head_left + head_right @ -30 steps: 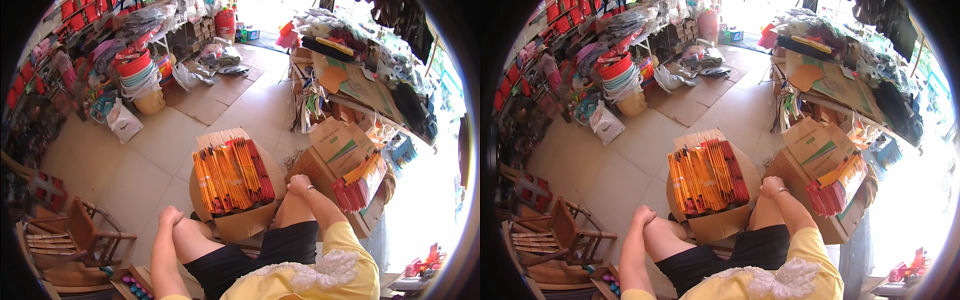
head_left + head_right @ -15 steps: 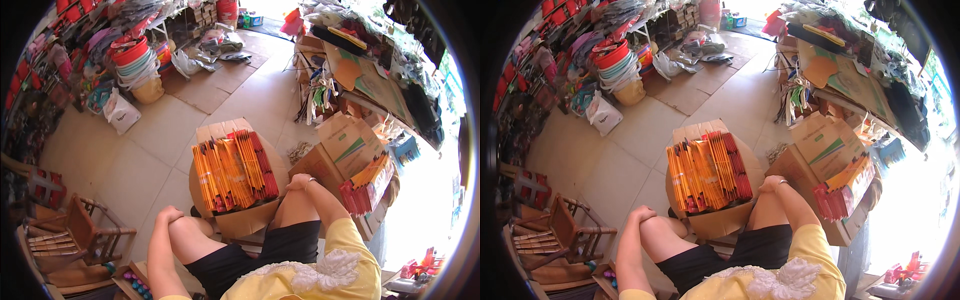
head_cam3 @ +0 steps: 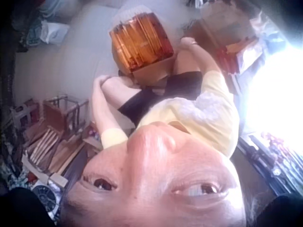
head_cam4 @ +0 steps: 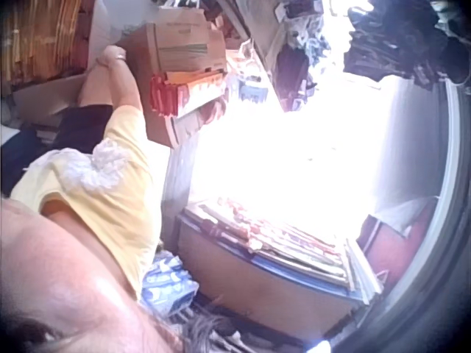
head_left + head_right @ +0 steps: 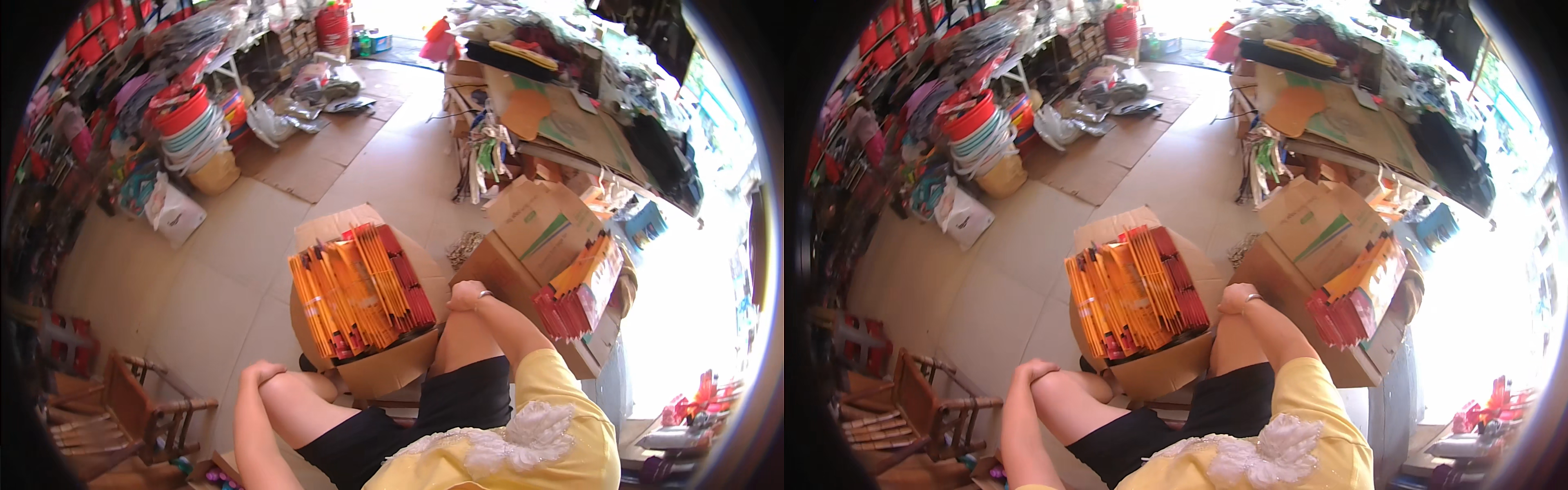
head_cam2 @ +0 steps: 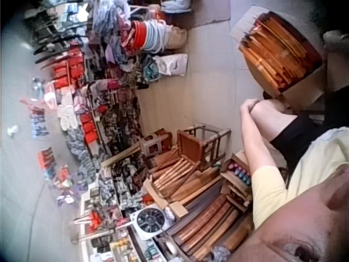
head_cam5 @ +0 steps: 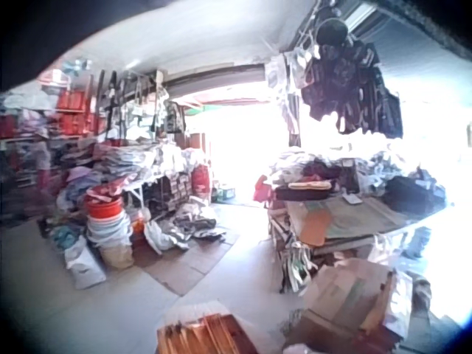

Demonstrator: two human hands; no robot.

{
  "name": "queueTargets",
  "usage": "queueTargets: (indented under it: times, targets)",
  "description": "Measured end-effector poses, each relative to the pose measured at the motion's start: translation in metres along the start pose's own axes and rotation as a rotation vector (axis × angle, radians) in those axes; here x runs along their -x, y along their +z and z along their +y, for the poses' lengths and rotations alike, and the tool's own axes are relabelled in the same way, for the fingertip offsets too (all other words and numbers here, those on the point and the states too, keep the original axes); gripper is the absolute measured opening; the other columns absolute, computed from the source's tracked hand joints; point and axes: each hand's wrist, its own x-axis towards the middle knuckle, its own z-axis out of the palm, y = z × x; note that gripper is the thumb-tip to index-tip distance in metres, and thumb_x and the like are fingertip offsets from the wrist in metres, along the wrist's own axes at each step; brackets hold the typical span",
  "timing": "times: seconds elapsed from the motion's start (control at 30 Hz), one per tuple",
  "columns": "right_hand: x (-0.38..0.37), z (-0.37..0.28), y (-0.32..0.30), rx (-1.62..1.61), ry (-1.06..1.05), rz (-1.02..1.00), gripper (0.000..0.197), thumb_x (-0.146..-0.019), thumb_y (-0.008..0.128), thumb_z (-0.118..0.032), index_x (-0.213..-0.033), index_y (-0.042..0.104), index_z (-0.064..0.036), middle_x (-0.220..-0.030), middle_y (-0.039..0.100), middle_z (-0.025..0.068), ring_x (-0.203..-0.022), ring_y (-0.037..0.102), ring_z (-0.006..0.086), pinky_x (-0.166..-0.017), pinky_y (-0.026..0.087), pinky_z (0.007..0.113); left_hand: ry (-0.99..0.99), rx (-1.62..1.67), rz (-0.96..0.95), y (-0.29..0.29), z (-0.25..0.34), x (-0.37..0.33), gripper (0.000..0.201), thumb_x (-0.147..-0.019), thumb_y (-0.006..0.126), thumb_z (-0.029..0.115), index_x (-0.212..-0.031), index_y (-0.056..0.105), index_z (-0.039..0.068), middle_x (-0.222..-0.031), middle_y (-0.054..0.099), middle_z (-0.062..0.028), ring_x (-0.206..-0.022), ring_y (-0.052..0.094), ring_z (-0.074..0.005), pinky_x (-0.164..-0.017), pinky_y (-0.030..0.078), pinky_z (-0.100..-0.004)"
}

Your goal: The person organizes merchandise by placing packets and boxes into a larger container and then reviews a document.

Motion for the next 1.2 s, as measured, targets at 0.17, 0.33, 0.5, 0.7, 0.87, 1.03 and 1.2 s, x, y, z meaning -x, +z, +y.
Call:
queueTargets:
  times: [0.17, 0.33, 0.5, 0.7, 0.87, 1.03, 1.2]
  targets:
    - [-0.002, 0.012, 0.007, -0.019, -0.013, 0.06, 0.043, -0.079, 0.056, -0.037, -0.103, 0.067, -0.0032, -0.109, 0.064, 0.0163, -0.103, 0.061, 0.0292, -0.087, 0.048, 0.037, -0.02, 0.05, 0.024, 0.001, 0.012, 0.004, 0.059, -0.069, 0.063, 0.042, -0.109, 0.063, -0.001, -0.117, 0.06, -0.0193, -0.106, 0.058, -0.0305, -0.091, 0.045, -0.0366]
    - [0.0, 0.012, 0.009, -0.052, -0.036, 0.159, 0.039, -0.078, 0.054, -0.033, -0.096, 0.068, -0.0012, -0.104, 0.065, 0.018, -0.1, 0.061, 0.031, -0.086, 0.048, 0.039, -0.001, 0.056, 0.069, 0.0, 0.014, 0.011, 0.054, -0.069, 0.063, 0.036, -0.108, 0.063, -0.001, -0.114, 0.061, -0.0189, -0.104, 0.059, -0.0307, -0.089, 0.046, -0.0357]
    - [0.001, 0.006, 0.008, -0.059, -0.058, 0.238, 0.037, -0.078, 0.054, -0.032, -0.091, 0.068, -0.0001, -0.098, 0.065, 0.0189, -0.096, 0.062, 0.0321, -0.085, 0.048, 0.041, 0.034, 0.05, 0.12, 0.002, 0.005, 0.001, 0.051, -0.069, 0.064, 0.034, -0.105, 0.065, -0.002, -0.109, 0.063, -0.0187, -0.1, 0.061, -0.0301, -0.087, 0.047, -0.036]
    - [-0.004, 0.013, 0.017, -0.077, -0.072, 0.332, 0.034, -0.078, 0.054, -0.032, -0.085, 0.068, -0.002, -0.092, 0.066, 0.0179, -0.091, 0.063, 0.0322, -0.081, 0.049, 0.042, 0.051, 0.064, 0.177, 0.002, 0.011, 0.009, 0.051, -0.067, 0.065, 0.033, -0.101, 0.065, -0.004, -0.107, 0.064, -0.0205, -0.098, 0.061, -0.0304, -0.086, 0.047, -0.0362]
    - [-0.006, 0.014, 0.02, -0.07, -0.074, 0.412, 0.033, -0.078, 0.055, -0.033, -0.082, 0.068, -0.003, -0.092, 0.066, 0.0169, -0.09, 0.063, 0.0322, -0.079, 0.05, 0.042, 0.043, 0.089, 0.177, 0.0, 0.015, 0.018, 0.051, -0.067, 0.064, 0.033, -0.101, 0.065, -0.005, -0.108, 0.063, -0.021, -0.099, 0.061, -0.0302, -0.086, 0.047, -0.0358]
    - [0.004, 0.014, 0.018, -0.068, 0.024, 0.386, 0.036, -0.079, 0.055, -0.038, -0.085, 0.068, -0.0054, -0.094, 0.067, 0.014, -0.093, 0.063, 0.0302, -0.078, 0.05, 0.043, 0.037, 0.049, 0.196, 0.0, 0.022, 0.035, 0.046, -0.069, 0.063, 0.031, -0.1, 0.066, -0.003, -0.107, 0.064, -0.0206, -0.099, 0.062, -0.0301, -0.087, 0.047, -0.0358]
    - [0.005, 0.011, 0.016, -0.023, 0.059, 0.339, 0.04, -0.079, 0.054, -0.042, -0.091, 0.068, -0.0065, -0.097, 0.067, 0.0128, -0.096, 0.062, 0.0283, -0.08, 0.049, 0.042, 0.042, 0.04, 0.15, 0.003, 0.012, 0.017, 0.049, -0.069, 0.063, 0.033, -0.103, 0.065, -0.002, -0.109, 0.063, -0.0198, -0.101, 0.061, -0.0304, -0.088, 0.047, -0.0362]
